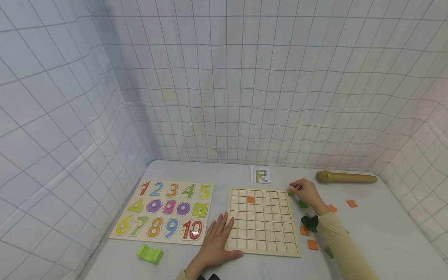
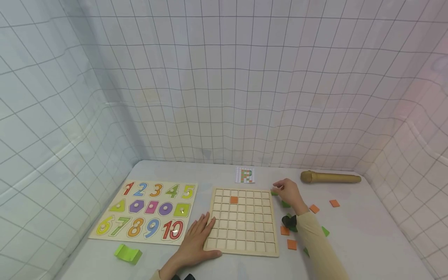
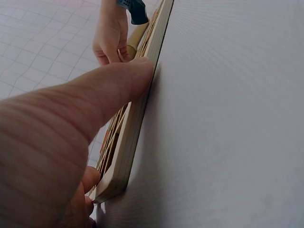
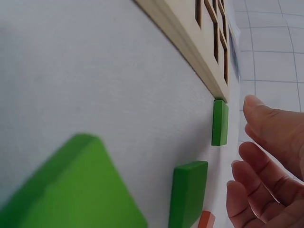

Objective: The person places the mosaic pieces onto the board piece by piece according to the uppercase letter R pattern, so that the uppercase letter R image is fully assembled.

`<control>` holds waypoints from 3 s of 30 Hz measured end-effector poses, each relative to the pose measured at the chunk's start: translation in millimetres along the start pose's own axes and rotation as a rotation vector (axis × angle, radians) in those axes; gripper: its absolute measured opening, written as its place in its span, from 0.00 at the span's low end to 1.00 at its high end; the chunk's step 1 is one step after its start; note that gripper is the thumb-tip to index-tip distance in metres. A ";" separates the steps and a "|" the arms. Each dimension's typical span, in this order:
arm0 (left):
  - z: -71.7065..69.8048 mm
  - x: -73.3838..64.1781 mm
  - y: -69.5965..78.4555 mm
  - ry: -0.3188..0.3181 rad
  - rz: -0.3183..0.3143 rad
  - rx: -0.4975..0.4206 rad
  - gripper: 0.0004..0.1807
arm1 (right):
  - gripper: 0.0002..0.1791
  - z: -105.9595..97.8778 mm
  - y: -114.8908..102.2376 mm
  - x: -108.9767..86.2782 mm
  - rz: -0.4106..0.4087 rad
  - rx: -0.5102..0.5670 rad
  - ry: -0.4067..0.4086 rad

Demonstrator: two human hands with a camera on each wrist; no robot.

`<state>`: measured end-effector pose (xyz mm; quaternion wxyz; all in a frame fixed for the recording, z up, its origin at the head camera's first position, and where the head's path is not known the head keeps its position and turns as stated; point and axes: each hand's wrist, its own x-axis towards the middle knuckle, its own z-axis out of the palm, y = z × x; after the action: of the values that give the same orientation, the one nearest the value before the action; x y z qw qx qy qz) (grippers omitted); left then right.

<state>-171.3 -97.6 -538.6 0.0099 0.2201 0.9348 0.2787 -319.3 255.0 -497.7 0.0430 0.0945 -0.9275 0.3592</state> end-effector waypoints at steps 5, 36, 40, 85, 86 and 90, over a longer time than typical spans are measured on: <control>0.1 -0.3 0.0 0.013 0.018 0.000 0.54 | 0.12 2.4 2.9 -0.5 0.012 -0.006 -0.032; -1.1 0.6 0.8 0.005 0.008 0.004 0.54 | 0.12 1.2 6.3 0.0 -0.037 -0.071 -0.063; 0.1 0.0 0.0 0.012 0.010 0.005 0.54 | 0.12 3.5 4.0 -4.2 -0.023 -0.067 -0.028; 0.1 0.6 0.5 0.022 0.030 0.031 0.54 | 0.05 85.4 -86.1 -16.8 -0.254 0.123 -0.168; -0.1 0.5 0.5 0.022 0.030 0.034 0.54 | 0.05 85.4 -86.1 -16.5 -0.256 0.125 -0.171; -0.3 0.4 -0.1 0.023 0.026 0.040 0.54 | 0.05 84.9 -86.1 -15.6 -0.265 0.135 -0.181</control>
<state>-171.7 -97.7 -538.3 -0.0091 0.2292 0.9372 0.2628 -287.3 137.7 -506.0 0.0001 0.2506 -0.8807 0.4020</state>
